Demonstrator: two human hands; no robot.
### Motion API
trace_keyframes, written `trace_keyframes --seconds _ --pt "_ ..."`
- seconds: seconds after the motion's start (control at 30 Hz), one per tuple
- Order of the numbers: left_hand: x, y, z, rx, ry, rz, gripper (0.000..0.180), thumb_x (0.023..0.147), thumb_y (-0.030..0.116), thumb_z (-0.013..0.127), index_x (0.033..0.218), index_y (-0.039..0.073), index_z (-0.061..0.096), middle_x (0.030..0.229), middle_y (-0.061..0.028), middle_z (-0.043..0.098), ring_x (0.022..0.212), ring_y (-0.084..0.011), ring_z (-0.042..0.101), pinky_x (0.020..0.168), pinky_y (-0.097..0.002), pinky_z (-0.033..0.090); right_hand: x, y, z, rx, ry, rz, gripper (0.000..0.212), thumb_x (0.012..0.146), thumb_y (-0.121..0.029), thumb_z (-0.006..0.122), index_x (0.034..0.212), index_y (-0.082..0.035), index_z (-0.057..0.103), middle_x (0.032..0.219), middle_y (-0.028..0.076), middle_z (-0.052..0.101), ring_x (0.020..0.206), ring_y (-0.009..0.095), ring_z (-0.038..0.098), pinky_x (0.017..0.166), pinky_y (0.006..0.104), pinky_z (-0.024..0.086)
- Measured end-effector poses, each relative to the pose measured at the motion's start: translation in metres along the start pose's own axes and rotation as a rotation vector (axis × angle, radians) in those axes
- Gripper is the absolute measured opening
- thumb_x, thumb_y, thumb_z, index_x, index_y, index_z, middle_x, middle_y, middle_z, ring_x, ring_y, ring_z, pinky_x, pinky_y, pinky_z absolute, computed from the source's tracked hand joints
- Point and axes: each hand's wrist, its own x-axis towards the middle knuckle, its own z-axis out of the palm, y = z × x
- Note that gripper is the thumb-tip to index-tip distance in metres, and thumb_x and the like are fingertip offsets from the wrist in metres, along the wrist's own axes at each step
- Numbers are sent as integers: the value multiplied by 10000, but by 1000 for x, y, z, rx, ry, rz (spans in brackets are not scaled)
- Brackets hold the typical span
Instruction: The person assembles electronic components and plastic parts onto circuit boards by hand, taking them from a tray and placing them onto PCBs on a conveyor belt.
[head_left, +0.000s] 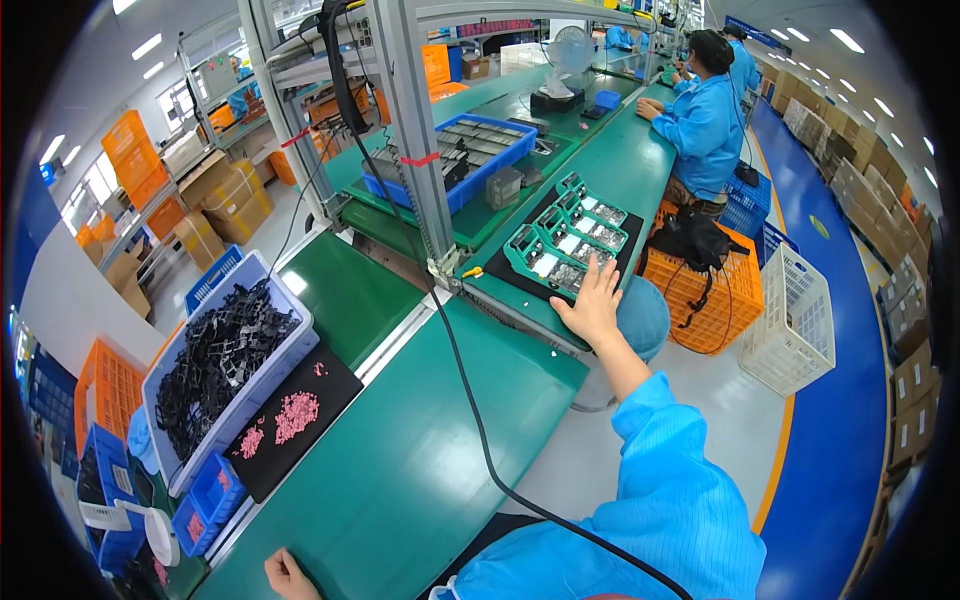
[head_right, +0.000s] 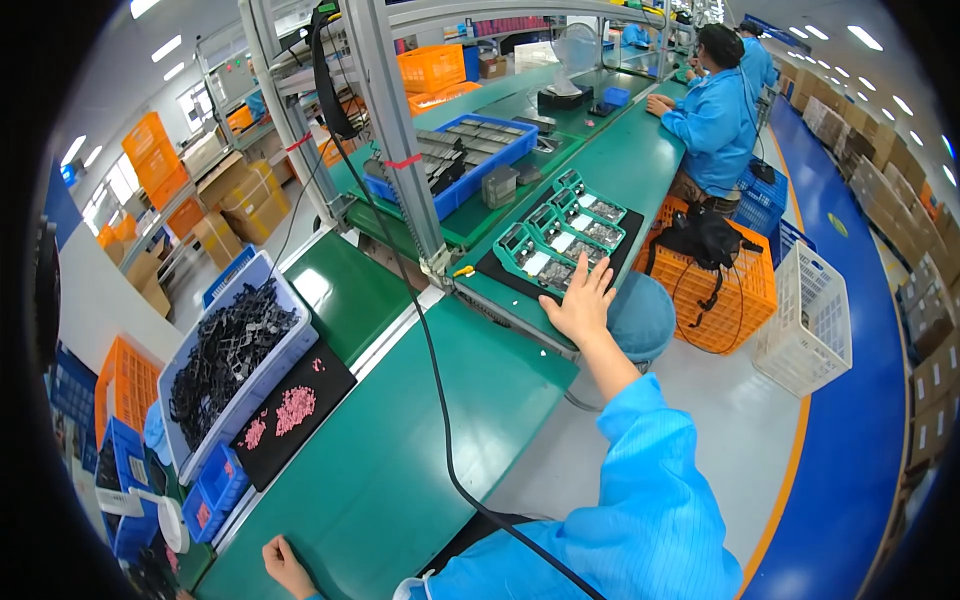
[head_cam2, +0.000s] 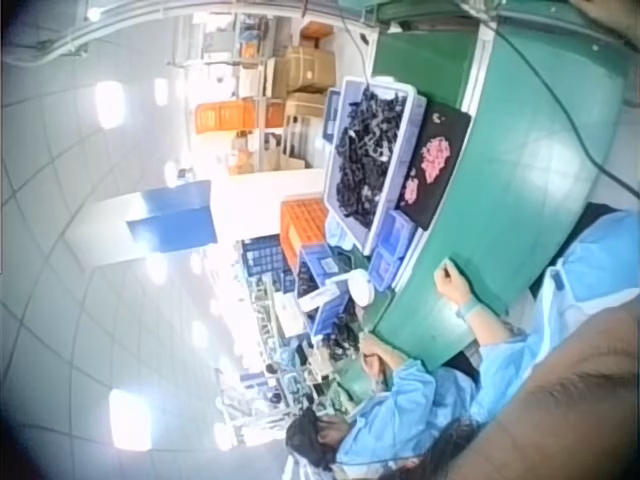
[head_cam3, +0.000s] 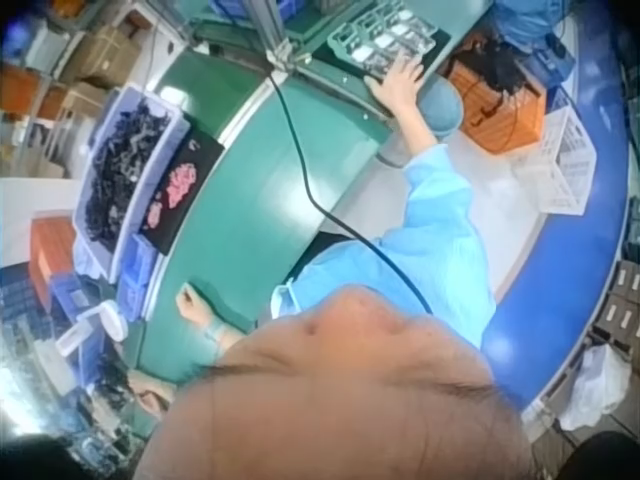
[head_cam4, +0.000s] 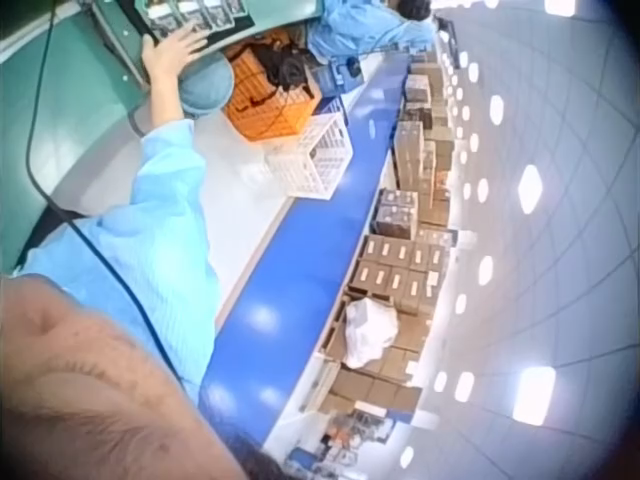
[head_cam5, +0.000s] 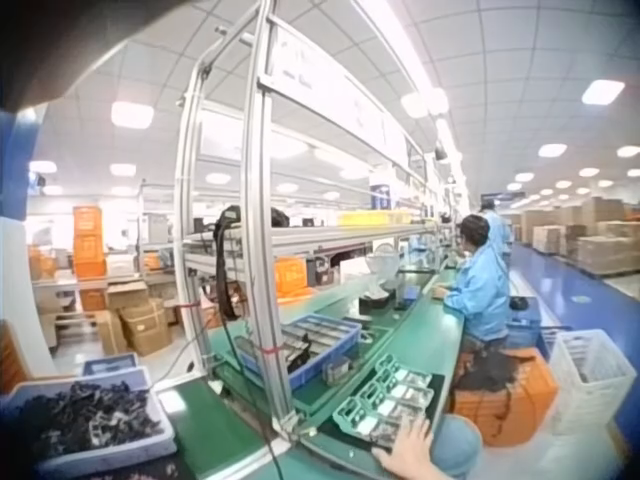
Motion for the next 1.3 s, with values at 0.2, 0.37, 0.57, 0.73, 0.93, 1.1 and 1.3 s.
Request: trace_keyframes --seconds 0.2,0.37,0.57,0.73,0.93,1.1,1.3 --pt "-2 -2 -2 10 -7 -23 192 888 156 647 932 -30 646 877 -157 651 797 -239 596 757 -347 495 34 13 7 -25 63 29 1117 744 -520 701 1469 15 43 1443 432 32 1351 567 115 1076 611 168" --pt "-2 6 0 12 -7 -14 189 883 158 648 945 -21 652 907 -152 661 820 -236 609 770 -339 496 80 41 8 -82 18 167 1073 802 -525 671 1486 -20 17 1463 405 -7 1375 538 67 1108 569 146" --pt "0 2 -4 51 -19 -41 182 882 157 651 935 -18 651 907 -145 660 806 -226 606 766 -333 496 127 28 5 -81 -52 372 1025 831 -492 664 1500 -69 13 1495 348 -33 1396 481 91 1129 520 192" --pt "-1 -2 0 18 -17 -59 172 881 154 656 915 -14 648 879 -127 652 802 -207 595 763 -325 492 143 31 6 -63 27 483 929 868 -467 629 1500 -73 75 1531 253 -31 1414 403 113 1136 487 248" --pt "-2 -9 2 9 -6 -8 170 875 152 667 923 -9 649 877 -125 649 803 -209 593 778 -326 491 137 17 20 -78 83 504 905 871 -427 639 1494 -33 114 1533 267 -68 1435 388 1 1150 488 145" --pt "7 -28 16 -74 -13 -1 39 861 36 603 865 -3 602 788 -32 555 703 -99 479 651 -244 427 135 21 22 -220 36 359 866 878 -316 654 1494 -70 98 1513 294 -98 1411 455 -47 1109 626 146" --pt "12 -16 -12 108 -287 17 253 751 130 705 938 -10 608 841 -110 546 734 -230 522 674 -342 449 51 -49 30 -41 -25 -213 948 725 -295 749 1437 -4 196 1485 363 -25 1398 509 -9 1049 694 126"
